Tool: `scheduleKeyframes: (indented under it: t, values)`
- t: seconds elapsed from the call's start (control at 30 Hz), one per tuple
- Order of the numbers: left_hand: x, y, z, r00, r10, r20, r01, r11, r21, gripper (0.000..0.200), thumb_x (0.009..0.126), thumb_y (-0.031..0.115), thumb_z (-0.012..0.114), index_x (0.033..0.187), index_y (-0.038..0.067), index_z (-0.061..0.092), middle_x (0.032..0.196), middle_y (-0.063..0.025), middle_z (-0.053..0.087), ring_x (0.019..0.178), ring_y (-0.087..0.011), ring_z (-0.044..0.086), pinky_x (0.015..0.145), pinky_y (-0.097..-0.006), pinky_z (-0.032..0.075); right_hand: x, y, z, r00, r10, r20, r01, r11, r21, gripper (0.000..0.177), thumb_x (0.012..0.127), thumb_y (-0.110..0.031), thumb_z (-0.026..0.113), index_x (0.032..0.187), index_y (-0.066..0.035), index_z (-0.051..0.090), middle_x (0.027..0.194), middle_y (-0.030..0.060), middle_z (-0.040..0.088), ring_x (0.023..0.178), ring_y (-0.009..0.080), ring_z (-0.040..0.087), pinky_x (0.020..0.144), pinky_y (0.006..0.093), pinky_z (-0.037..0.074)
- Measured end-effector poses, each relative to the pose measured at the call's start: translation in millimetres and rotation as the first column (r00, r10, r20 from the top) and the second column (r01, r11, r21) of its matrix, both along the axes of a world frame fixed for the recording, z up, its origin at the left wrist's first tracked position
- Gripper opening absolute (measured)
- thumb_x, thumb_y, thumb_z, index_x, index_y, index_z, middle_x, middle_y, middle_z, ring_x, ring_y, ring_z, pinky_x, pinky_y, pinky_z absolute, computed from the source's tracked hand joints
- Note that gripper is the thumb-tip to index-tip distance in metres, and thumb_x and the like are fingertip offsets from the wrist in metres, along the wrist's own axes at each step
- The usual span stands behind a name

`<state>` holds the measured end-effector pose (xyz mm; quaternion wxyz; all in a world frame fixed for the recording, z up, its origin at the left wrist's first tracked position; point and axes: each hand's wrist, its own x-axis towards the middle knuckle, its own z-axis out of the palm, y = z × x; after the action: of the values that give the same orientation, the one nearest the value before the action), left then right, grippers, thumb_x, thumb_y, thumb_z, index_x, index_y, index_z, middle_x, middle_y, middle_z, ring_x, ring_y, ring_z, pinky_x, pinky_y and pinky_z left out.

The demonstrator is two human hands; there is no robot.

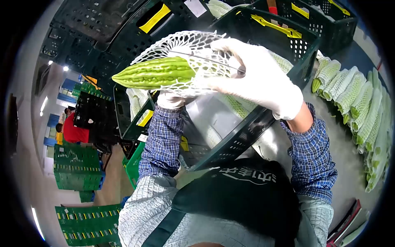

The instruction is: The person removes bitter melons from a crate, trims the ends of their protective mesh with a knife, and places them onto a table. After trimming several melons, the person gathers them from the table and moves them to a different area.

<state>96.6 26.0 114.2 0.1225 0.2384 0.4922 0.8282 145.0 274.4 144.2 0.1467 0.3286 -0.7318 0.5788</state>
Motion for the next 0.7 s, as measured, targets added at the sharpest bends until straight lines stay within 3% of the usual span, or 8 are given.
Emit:
scheduleKeyframes:
  t: [0.2,0.33,0.4,0.53,0.57,0.63,0.67,0.7]
  values:
    - [4.5,-0.9,1.3,1.000,-0.004,0.002,0.004,1.000,-0.023,0.062,0.078,0.013,0.077,0.135,0.005,0.052,0.126,-0.0104,0.060,0.113,-0.0228,0.060,0.094,-0.0372,0.053,29.7,13.0,10.4,0.997,0.016,0.082,-0.024,0.996,0.091,0.061,0.081,-0.029,0.079,0.131,-0.005,0.056,0.097,0.0092,0.069,0.078,0.0116,0.064,0.071,0.0260,0.052]
    - [7.9,4.2,2.9,1.000,-0.013,0.002,0.013,0.997,-0.081,0.065,0.076,0.012,0.079,0.134,0.005,0.051,0.123,-0.0103,0.061,0.110,-0.0228,0.061,0.092,-0.0377,0.055,35.5,22.9,15.2,0.956,-0.165,-0.242,0.239,0.916,0.321,0.047,0.071,-0.012,0.079,0.116,-0.003,0.067,0.100,0.0108,0.067,0.084,0.0170,0.064,0.076,0.0268,0.051]
    - [11.5,7.6,4.0,1.000,-0.022,0.006,0.023,0.990,-0.139,0.066,0.075,0.012,0.080,0.134,0.005,0.051,0.122,-0.0102,0.061,0.109,-0.0228,0.062,0.091,-0.0379,0.056,29.6,16.8,26.5,0.910,-0.180,-0.374,0.270,0.941,0.205,0.027,0.075,-0.009,0.074,0.102,-0.005,0.068,0.081,0.0072,0.061,0.071,0.0185,0.060,0.065,0.0286,0.048]
    - [16.7,14.6,3.6,0.999,-0.039,0.019,0.043,0.969,-0.244,0.069,0.072,0.011,0.082,0.134,0.005,0.051,0.120,-0.0101,0.062,0.107,-0.0228,0.063,0.089,-0.0384,0.058,4.0,-12.1,62.3,0.756,-0.255,-0.603,0.419,0.896,0.147,0.019,0.086,-0.013,0.069,0.104,-0.005,0.069,0.081,0.0068,0.062,0.072,0.0167,0.060,0.067,0.0279,0.048]
    - [18.6,15.6,4.6,0.998,-0.052,0.024,0.056,0.967,-0.249,0.070,0.071,0.010,0.083,0.133,0.005,0.051,0.119,-0.0101,0.063,0.106,-0.0228,0.063,0.088,-0.0386,0.058,-8.1,-9.5,68.6,0.780,-0.154,-0.606,0.350,0.911,0.220,0.028,0.085,-0.024,0.065,0.108,-0.009,0.067,0.094,0.0081,0.062,0.087,0.0234,0.059,0.076,0.0362,0.047]
    - [24.0,23.5,7.2,0.990,-0.137,-0.041,0.132,0.984,-0.117,0.064,0.075,0.008,0.079,0.132,0.004,0.051,0.117,-0.0123,0.064,0.104,-0.0235,0.064,0.088,-0.0375,0.058,-25.2,-34.3,70.7,0.711,-0.199,-0.674,0.389,0.910,0.142,0.028,0.084,-0.024,0.061,0.108,-0.011,0.066,0.100,0.0112,0.060,0.094,0.0304,0.060,0.082,0.0454,0.047]
    - [20.6,16.0,1.2,0.995,-0.094,-0.042,0.086,0.983,-0.163,0.057,0.079,0.004,0.074,0.132,0.003,0.051,0.118,-0.0144,0.064,0.105,-0.0246,0.065,0.090,-0.0369,0.057,-28.9,-36.2,78.7,0.810,-0.154,-0.567,0.344,0.907,0.244,0.027,0.086,-0.022,0.059,0.108,-0.009,0.066,0.099,0.0119,0.061,0.092,0.0300,0.060,0.078,0.0422,0.049]
    - [21.3,18.7,3.1,0.997,-0.074,-0.018,0.072,0.994,-0.081,0.055,0.081,0.002,0.071,0.132,0.002,0.051,0.120,-0.0152,0.063,0.106,-0.0250,0.064,0.091,-0.0377,0.057,-35.1,-36.1,77.6,0.790,-0.160,-0.592,0.324,0.929,0.181,0.027,0.086,-0.021,0.060,0.109,-0.009,0.066,0.100,0.0122,0.062,0.093,0.0292,0.061,0.078,0.0410,0.050]
